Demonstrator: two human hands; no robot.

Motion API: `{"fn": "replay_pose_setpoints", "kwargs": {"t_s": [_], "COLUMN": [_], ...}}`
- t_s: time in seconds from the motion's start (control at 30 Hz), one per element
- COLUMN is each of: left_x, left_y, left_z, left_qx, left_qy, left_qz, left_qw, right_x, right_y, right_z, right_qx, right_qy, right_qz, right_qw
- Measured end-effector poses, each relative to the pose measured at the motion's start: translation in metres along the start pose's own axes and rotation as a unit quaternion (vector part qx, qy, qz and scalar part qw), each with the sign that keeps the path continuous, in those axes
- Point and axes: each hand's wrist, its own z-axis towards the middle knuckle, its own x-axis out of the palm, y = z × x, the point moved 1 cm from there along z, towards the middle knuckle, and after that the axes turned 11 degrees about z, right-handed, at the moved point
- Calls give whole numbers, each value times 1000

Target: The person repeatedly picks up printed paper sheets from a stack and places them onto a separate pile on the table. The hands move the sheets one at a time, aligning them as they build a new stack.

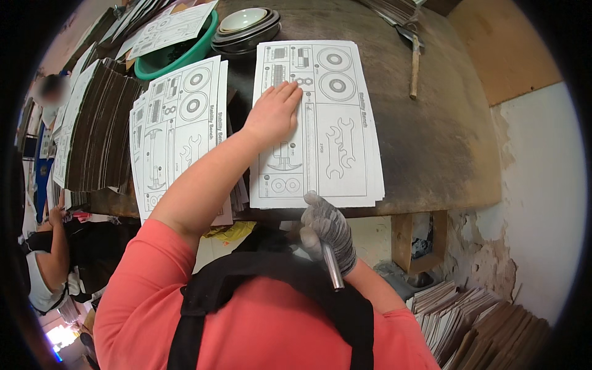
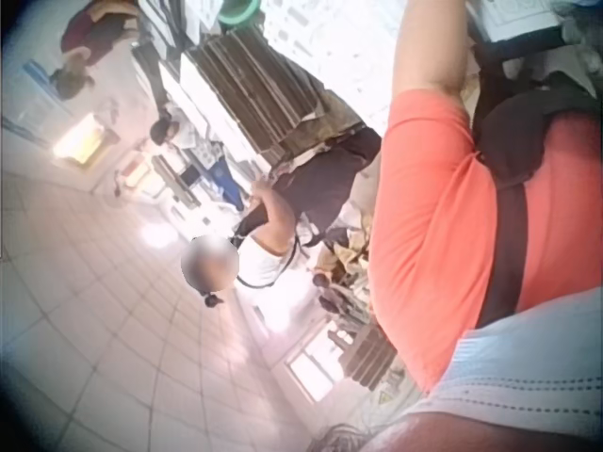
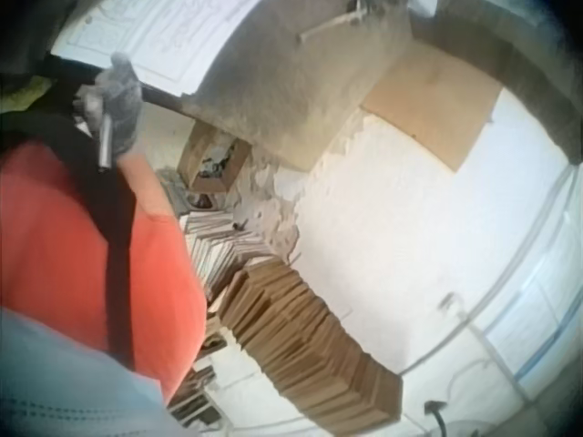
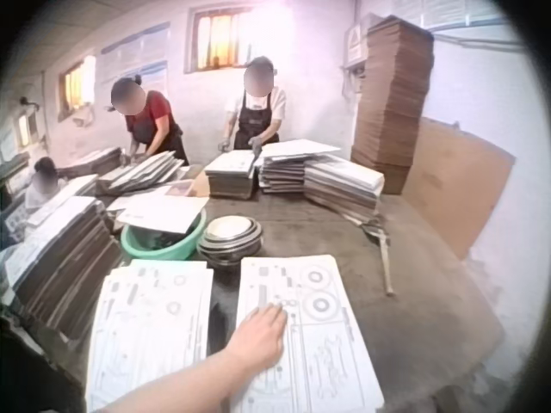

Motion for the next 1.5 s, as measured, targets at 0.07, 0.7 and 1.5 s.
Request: {"fn": "replay_pose_setpoints", "kwargs": {"t_s": [0.07, 0.7, 1.5], "left_x": [0, -162, -12], "left_y": [3, -56, -5], "left_z": [3, -91, 4], "left_qx": [5, 103, 3], "left_qy": [-7, -16, -8], "left_qz": [0, -5, -37], "left_qw": [1000, 995, 999], "right_x": [-2, -99, -16], "right_y": [1, 29, -96], "right_z": [-9, 43, 146], "right_qx": [-30, -162, 21], "right_qy": [-23, -225, -137], "right_qz": [140, 327, 372], "right_qw": [989, 903, 918]}}
